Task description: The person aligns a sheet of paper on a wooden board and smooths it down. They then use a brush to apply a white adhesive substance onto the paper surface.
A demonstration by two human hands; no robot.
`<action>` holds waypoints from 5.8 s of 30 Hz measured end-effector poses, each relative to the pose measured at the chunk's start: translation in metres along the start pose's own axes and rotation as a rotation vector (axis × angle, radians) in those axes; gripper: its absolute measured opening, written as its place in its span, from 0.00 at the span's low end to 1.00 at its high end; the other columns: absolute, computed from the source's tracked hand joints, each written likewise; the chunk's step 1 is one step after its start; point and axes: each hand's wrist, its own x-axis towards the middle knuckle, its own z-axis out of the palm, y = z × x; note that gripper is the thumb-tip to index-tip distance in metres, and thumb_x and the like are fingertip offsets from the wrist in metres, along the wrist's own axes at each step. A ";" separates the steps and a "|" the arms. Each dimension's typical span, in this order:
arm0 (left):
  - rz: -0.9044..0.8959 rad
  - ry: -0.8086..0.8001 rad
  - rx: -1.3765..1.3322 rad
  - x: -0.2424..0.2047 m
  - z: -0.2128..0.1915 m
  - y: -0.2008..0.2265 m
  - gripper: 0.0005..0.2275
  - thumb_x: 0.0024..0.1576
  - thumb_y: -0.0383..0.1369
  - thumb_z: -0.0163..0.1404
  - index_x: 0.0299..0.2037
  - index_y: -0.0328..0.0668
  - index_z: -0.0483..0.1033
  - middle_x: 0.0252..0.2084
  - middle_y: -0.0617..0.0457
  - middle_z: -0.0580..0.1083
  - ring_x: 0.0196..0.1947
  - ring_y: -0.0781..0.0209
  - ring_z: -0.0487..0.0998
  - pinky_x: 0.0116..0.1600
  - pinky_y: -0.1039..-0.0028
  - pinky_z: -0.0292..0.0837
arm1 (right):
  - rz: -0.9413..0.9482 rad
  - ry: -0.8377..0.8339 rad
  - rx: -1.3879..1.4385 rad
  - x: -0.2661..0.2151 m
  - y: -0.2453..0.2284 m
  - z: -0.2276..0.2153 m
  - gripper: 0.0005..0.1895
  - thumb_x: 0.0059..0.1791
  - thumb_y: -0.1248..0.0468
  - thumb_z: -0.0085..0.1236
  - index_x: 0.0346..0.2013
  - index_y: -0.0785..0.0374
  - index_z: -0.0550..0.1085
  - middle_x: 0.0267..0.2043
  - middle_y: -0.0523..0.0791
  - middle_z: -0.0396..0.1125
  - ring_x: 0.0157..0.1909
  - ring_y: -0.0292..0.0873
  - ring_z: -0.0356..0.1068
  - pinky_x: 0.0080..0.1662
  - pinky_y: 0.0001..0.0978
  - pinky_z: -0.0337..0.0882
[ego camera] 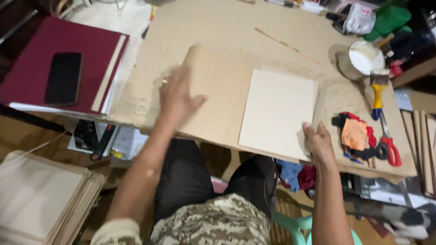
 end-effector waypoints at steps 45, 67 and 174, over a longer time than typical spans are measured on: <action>0.304 -0.262 -0.397 -0.114 0.009 0.132 0.33 0.50 0.43 0.63 0.60 0.23 0.72 0.40 0.28 0.78 0.40 0.32 0.81 0.40 0.51 0.78 | -0.694 0.586 -0.537 -0.113 -0.036 -0.012 0.09 0.55 0.69 0.65 0.50 0.59 0.83 0.32 0.44 0.67 0.32 0.46 0.70 0.41 0.34 0.71; 0.365 0.052 -0.279 -0.115 0.033 0.123 0.29 0.50 0.39 0.65 0.60 0.31 0.74 0.42 0.35 0.78 0.35 0.35 0.81 0.37 0.52 0.79 | -0.363 0.279 0.417 -0.131 -0.039 0.004 0.12 0.50 0.67 0.65 0.47 0.65 0.80 0.13 0.41 0.66 0.12 0.30 0.59 0.21 0.18 0.63; -0.357 -0.345 -0.249 0.002 -0.045 -0.001 0.38 0.46 0.43 0.68 0.64 0.29 0.67 0.52 0.24 0.70 0.57 0.21 0.72 0.57 0.37 0.68 | -0.172 0.189 -0.451 -0.061 0.063 -0.013 0.22 0.52 0.56 0.68 0.58 0.58 0.79 0.38 0.50 0.76 0.42 0.50 0.76 0.43 0.42 0.74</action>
